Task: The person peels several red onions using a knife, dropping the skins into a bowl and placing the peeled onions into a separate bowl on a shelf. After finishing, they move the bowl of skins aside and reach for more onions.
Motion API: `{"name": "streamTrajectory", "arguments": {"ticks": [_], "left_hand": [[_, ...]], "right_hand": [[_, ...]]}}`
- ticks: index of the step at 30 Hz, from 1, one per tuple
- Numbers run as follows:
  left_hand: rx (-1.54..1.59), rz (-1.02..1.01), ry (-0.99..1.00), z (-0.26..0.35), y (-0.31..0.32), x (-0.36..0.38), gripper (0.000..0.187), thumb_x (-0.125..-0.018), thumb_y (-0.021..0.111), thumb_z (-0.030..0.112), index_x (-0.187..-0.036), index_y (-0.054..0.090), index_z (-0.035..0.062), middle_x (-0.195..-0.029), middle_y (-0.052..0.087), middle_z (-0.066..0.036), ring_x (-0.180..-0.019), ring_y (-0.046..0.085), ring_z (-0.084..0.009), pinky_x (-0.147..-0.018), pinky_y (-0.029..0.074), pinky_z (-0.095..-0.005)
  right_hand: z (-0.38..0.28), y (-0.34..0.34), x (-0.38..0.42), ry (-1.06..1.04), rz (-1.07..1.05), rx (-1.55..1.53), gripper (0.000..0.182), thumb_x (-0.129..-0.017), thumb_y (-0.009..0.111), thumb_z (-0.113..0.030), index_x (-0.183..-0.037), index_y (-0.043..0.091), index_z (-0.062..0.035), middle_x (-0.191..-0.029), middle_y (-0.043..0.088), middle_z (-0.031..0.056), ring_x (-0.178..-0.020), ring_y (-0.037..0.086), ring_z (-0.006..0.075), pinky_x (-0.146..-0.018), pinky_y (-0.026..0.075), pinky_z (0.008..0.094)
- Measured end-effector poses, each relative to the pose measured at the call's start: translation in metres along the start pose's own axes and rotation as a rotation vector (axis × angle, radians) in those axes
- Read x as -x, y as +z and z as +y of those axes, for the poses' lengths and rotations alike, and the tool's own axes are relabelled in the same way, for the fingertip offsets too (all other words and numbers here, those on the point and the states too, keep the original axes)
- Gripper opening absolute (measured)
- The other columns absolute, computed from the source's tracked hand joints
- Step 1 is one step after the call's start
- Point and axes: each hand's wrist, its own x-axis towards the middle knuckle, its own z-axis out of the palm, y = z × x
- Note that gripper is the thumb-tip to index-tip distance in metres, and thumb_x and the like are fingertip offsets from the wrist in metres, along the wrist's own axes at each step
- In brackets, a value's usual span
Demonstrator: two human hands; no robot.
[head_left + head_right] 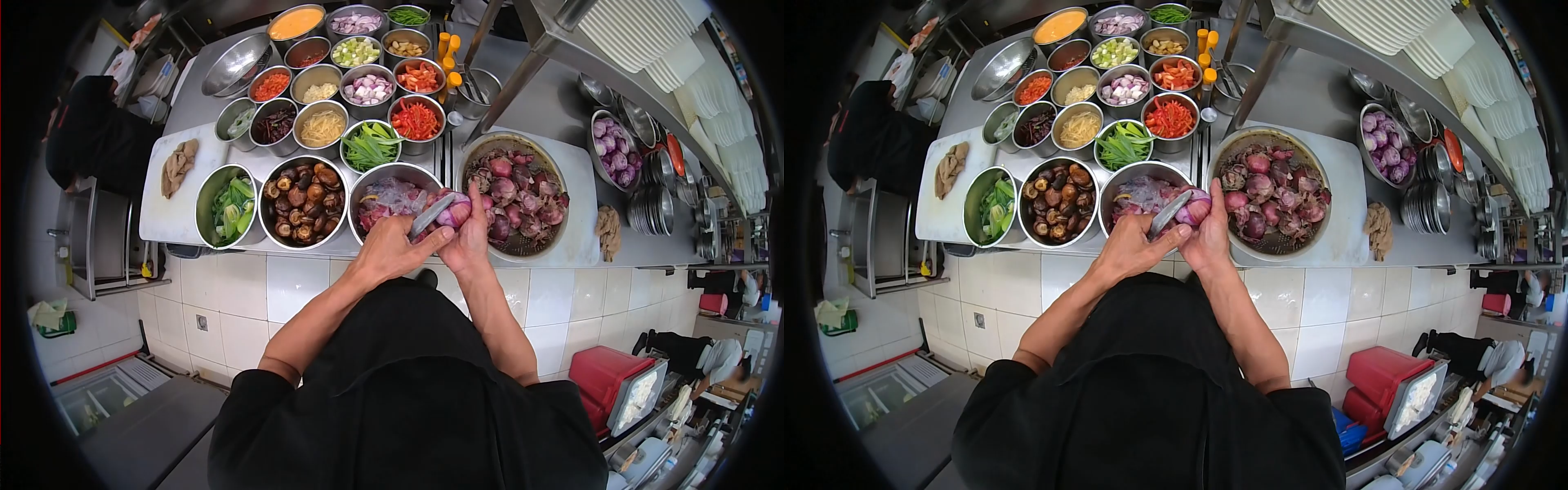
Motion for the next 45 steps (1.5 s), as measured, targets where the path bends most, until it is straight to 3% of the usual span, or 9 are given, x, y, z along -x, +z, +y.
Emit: {"name": "streamTrajectory", "arguments": {"ticks": [8, 11, 20, 23, 32, 35, 38, 41, 45], "left_hand": [[-0.026, -0.022, -0.029, -0.003, 0.000, 0.001, 0.073, -0.079, 0.066, 0.063, -0.070, 0.064, -0.0101, -0.056, 0.059, -0.023, -0.055, 0.063, -0.0343, -0.056, 0.048, -0.0431], [-0.002, -0.008, -0.007, -0.003, 0.001, 0.002, 0.062, -0.082, 0.068, 0.055, -0.072, 0.066, -0.0070, -0.049, 0.052, -0.012, -0.047, 0.049, -0.0161, -0.048, 0.040, -0.0367], [0.031, 0.086, 0.040, -0.015, 0.013, -0.008, 0.072, -0.086, 0.061, 0.060, -0.060, 0.060, -0.0061, -0.045, 0.047, -0.008, -0.045, 0.042, -0.0120, -0.042, 0.035, -0.0365], [0.097, -0.006, -0.068, -0.015, 0.010, -0.009, 0.080, -0.085, 0.057, 0.066, -0.067, 0.063, -0.0115, -0.051, 0.055, -0.022, -0.048, 0.057, -0.0257, -0.051, 0.044, -0.0417], [0.345, -0.011, -0.117, -0.022, 0.013, -0.009, 0.070, -0.087, 0.061, 0.058, -0.061, 0.061, -0.0063, -0.047, 0.051, -0.014, -0.048, 0.045, -0.0156, -0.048, 0.039, -0.0391], [0.294, 0.018, 0.013, -0.015, 0.004, 0.000, 0.062, -0.087, 0.065, 0.050, -0.054, 0.051, 0.0001, -0.048, 0.040, 0.001, -0.048, 0.035, -0.0079, -0.043, 0.026, -0.0321], [0.117, 0.105, 0.051, -0.014, 0.003, 0.005, 0.060, -0.083, 0.069, 0.050, -0.056, 0.054, -0.0018, -0.047, 0.040, -0.002, -0.048, 0.036, -0.0094, -0.044, 0.029, -0.0333], [-0.018, 0.050, 0.021, -0.011, -0.002, 0.010, 0.064, -0.081, 0.068, 0.056, -0.065, 0.062, -0.0061, -0.050, 0.054, -0.018, -0.046, 0.054, -0.0279, -0.050, 0.042, -0.0417], [-0.039, 0.028, -0.025, -0.002, -0.007, 0.015, 0.067, -0.081, 0.067, 0.057, -0.066, 0.062, -0.0078, -0.051, 0.055, -0.020, -0.049, 0.059, -0.0338, -0.051, 0.045, -0.0428]], "right_hand": [[0.004, 0.007, 0.003, -0.118, 0.064, 0.141, 0.044, -0.096, 0.048, -0.047, -0.092, 0.059, -0.0042, -0.087, 0.063, 0.0114, -0.083, 0.061, 0.0226, -0.078, 0.051, 0.0355], [0.005, 0.007, 0.004, -0.137, -0.006, 0.163, 0.040, -0.098, 0.046, -0.043, -0.094, 0.059, -0.0045, -0.088, 0.062, 0.0104, -0.082, 0.060, 0.0214, -0.077, 0.050, 0.0345], [0.018, 0.008, 0.005, -0.232, 0.020, 0.311, 0.034, -0.100, 0.041, -0.037, -0.098, 0.056, -0.0054, -0.090, 0.061, 0.0089, -0.081, 0.059, 0.0182, -0.077, 0.049, 0.0315], [0.020, 0.006, 0.003, -0.255, 0.039, 0.333, 0.034, -0.100, 0.042, -0.037, -0.099, 0.056, -0.0059, -0.090, 0.062, 0.0084, -0.081, 0.060, 0.0175, -0.077, 0.049, 0.0314], [0.021, 0.012, 0.005, -0.248, 0.046, 0.317, 0.040, -0.100, 0.041, -0.043, -0.100, 0.057, -0.0059, -0.092, 0.065, 0.0108, -0.085, 0.062, 0.0195, -0.081, 0.050, 0.0331], [0.017, -0.012, -0.008, -0.128, -0.014, 0.162, 0.045, -0.100, 0.039, -0.046, -0.100, 0.058, -0.0054, -0.091, 0.065, 0.0116, -0.087, 0.062, 0.0222, -0.083, 0.050, 0.0366], [0.015, 0.012, 0.002, -0.163, 0.096, 0.105, 0.040, -0.100, 0.040, -0.043, -0.096, 0.057, -0.0070, -0.087, 0.065, 0.0087, -0.083, 0.062, 0.0204, -0.078, 0.052, 0.0359], [0.011, 0.008, 0.002, -0.128, 0.014, 0.045, 0.042, -0.100, 0.040, -0.044, -0.096, 0.058, -0.0061, -0.087, 0.065, 0.0122, -0.082, 0.062, 0.0246, -0.079, 0.051, 0.0385], [0.010, 0.007, 0.003, -0.103, -0.087, -0.015, 0.043, -0.100, 0.039, -0.043, -0.096, 0.057, -0.0048, -0.087, 0.065, 0.0145, -0.081, 0.062, 0.0258, -0.078, 0.052, 0.0387]]}}
